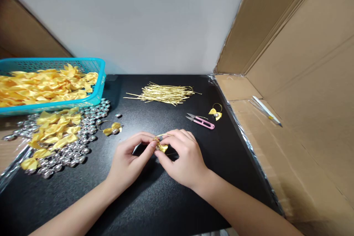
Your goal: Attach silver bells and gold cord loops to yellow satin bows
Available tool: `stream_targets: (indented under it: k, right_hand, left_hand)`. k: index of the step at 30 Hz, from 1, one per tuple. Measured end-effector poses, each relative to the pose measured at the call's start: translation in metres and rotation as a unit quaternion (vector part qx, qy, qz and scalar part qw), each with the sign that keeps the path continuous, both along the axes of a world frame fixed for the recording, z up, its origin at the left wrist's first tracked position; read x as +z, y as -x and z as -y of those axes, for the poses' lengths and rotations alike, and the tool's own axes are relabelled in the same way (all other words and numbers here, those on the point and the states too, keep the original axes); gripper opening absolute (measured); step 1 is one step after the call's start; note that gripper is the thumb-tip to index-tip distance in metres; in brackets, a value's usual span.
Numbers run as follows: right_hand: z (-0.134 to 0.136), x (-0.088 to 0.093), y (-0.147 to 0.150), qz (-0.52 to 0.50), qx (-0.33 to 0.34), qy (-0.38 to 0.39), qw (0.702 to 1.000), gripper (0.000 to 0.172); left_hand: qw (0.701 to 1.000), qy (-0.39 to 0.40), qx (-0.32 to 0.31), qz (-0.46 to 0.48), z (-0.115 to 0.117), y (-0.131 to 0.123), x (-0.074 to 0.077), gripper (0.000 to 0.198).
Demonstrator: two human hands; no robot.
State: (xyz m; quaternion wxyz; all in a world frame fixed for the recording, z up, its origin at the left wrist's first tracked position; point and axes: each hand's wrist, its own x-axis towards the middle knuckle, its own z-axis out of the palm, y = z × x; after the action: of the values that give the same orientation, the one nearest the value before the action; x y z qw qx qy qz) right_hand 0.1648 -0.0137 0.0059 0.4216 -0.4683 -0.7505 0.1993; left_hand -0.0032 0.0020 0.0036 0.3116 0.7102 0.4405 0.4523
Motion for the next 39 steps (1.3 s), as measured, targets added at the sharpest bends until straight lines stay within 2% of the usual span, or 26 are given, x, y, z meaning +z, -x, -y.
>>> stream_targets:
  k: [3, 9, 12, 16, 21, 24, 28, 33, 36, 39]
  right_hand:
    - [-0.0005, -0.0004, 0.0008, -0.001, -0.019, 0.006, 1.0, 0.003]
    - [-0.0011, 0.0013, 0.0018, 0.021, -0.037, -0.023, 0.999, 0.011]
    - [0.0002, 0.0019, 0.0022, 0.018, -0.041, -0.01, 0.999, 0.012]
    - [0.0005, 0.0025, 0.0029, -0.04, -0.033, 0.054, 0.997, 0.014]
    - [-0.0034, 0.0029, 0.0025, -0.116, -0.033, 0.159, 0.98, 0.014]
    - [-0.0053, 0.0025, 0.0018, -0.14, -0.028, 0.205, 0.968, 0.014]
    - [-0.0063, 0.0015, 0.0007, -0.155, 0.0, 0.234, 0.96, 0.016]
    - [-0.0062, 0.002, -0.0008, -0.102, 0.005, 0.185, 0.977, 0.012]
    - [-0.0052, 0.003, -0.0007, -0.071, -0.002, 0.154, 0.986, 0.01]
    - [-0.0042, 0.0031, 0.0003, -0.061, -0.005, 0.142, 0.988, 0.011]
  left_hand:
    - [1.0, -0.021, -0.014, 0.006, 0.0014, -0.001, -0.0003, 0.011]
    - [0.999, -0.045, -0.011, 0.0, 0.0032, -0.0013, -0.0005, 0.011]
    - [0.998, -0.064, -0.013, -0.007, 0.0038, -0.0018, 0.0002, 0.011]
    - [0.991, -0.129, -0.017, -0.04, 0.0043, -0.0023, -0.0015, 0.011]
    - [0.966, -0.23, -0.018, -0.112, 0.0024, -0.0017, -0.0079, 0.011]
    - [0.96, -0.251, -0.015, -0.128, 0.0008, -0.0014, -0.0078, 0.01]
    - [0.985, -0.154, -0.019, -0.069, -0.0004, -0.0011, -0.003, 0.01]
    - [1.0, 0.006, 0.002, 0.021, -0.002, -0.0008, -0.0018, 0.012]
    - [0.998, 0.048, 0.003, 0.047, -0.0021, -0.001, -0.0034, 0.012]
    - [0.997, 0.048, -0.004, 0.054, -0.0007, -0.0014, -0.0042, 0.011]
